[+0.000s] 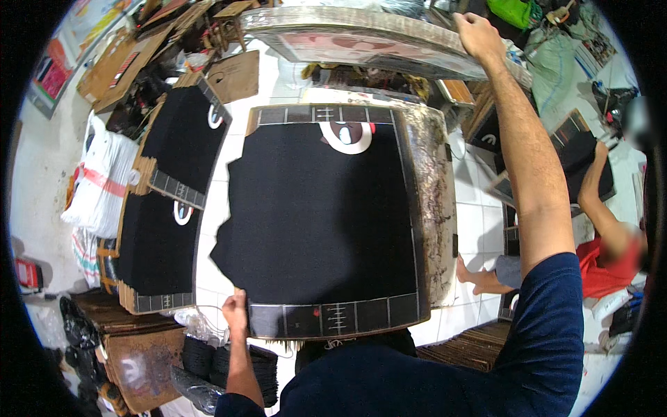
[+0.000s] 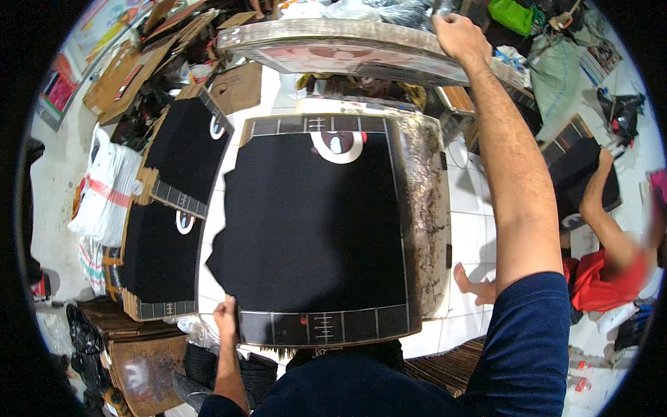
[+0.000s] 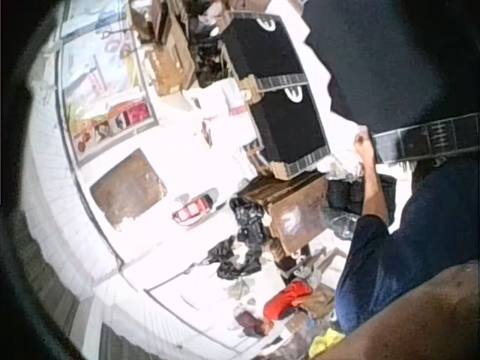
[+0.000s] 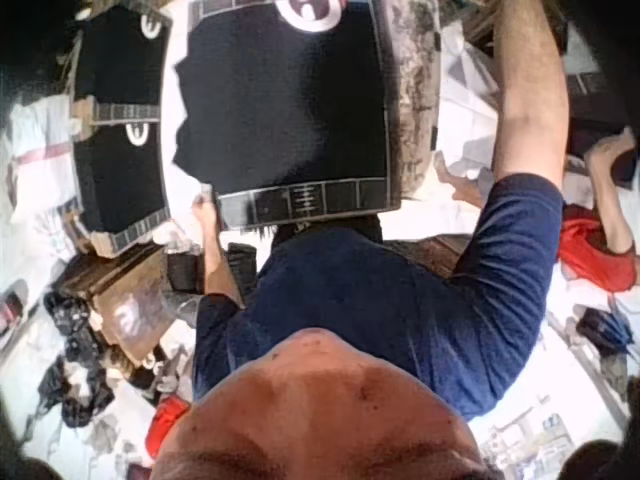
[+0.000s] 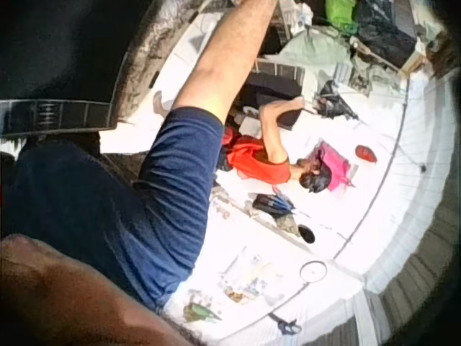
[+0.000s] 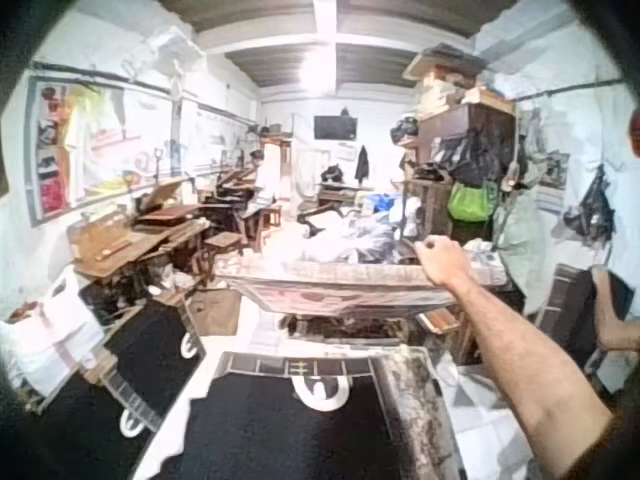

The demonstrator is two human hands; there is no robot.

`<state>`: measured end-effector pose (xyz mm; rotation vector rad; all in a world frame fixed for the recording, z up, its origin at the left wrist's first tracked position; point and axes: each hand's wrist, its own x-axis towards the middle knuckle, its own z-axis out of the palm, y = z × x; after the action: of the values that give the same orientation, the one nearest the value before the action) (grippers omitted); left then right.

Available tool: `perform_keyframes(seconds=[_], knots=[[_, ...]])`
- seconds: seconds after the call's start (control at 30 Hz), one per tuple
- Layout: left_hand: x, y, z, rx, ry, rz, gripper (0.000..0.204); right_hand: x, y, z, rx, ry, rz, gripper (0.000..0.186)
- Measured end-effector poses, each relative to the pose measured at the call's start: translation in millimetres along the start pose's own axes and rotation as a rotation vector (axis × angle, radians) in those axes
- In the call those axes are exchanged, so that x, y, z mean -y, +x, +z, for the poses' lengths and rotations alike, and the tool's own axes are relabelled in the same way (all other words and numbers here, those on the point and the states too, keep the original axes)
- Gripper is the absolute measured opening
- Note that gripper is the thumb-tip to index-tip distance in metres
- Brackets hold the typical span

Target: The person uses a squeegee to pull ink across a screen printing frame placed over a black skateboard deck. They repeatedly lift the frame, inspect the deck, and reapply the print. Finished decks are stacked nearby.

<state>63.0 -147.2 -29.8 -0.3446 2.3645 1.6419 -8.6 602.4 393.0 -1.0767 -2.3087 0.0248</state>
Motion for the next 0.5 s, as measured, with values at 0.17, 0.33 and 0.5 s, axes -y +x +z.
perform_keyframes(seconds=[0.17, 0.33, 0.5], knots=[[0.9, -1.3, 78.3, 0.231, 0.089, 0.065, 0.033, 12.5, -8.6, -13.3, -0.025, 0.093, 0.032, 0.048], [-26.3, 8.0, 96.1, 0.278, 0.275, 0.113, 0.050, 25.8, -9.6, -28.1, -0.002, 0.106, 0.059, 0.050], [-66.1, -3.5, 93.7, 0.292, 0.651, 0.149, 0.056, 30.0, 3.4, -37.8, 0.061, 0.129, 0.048, 0.056]])
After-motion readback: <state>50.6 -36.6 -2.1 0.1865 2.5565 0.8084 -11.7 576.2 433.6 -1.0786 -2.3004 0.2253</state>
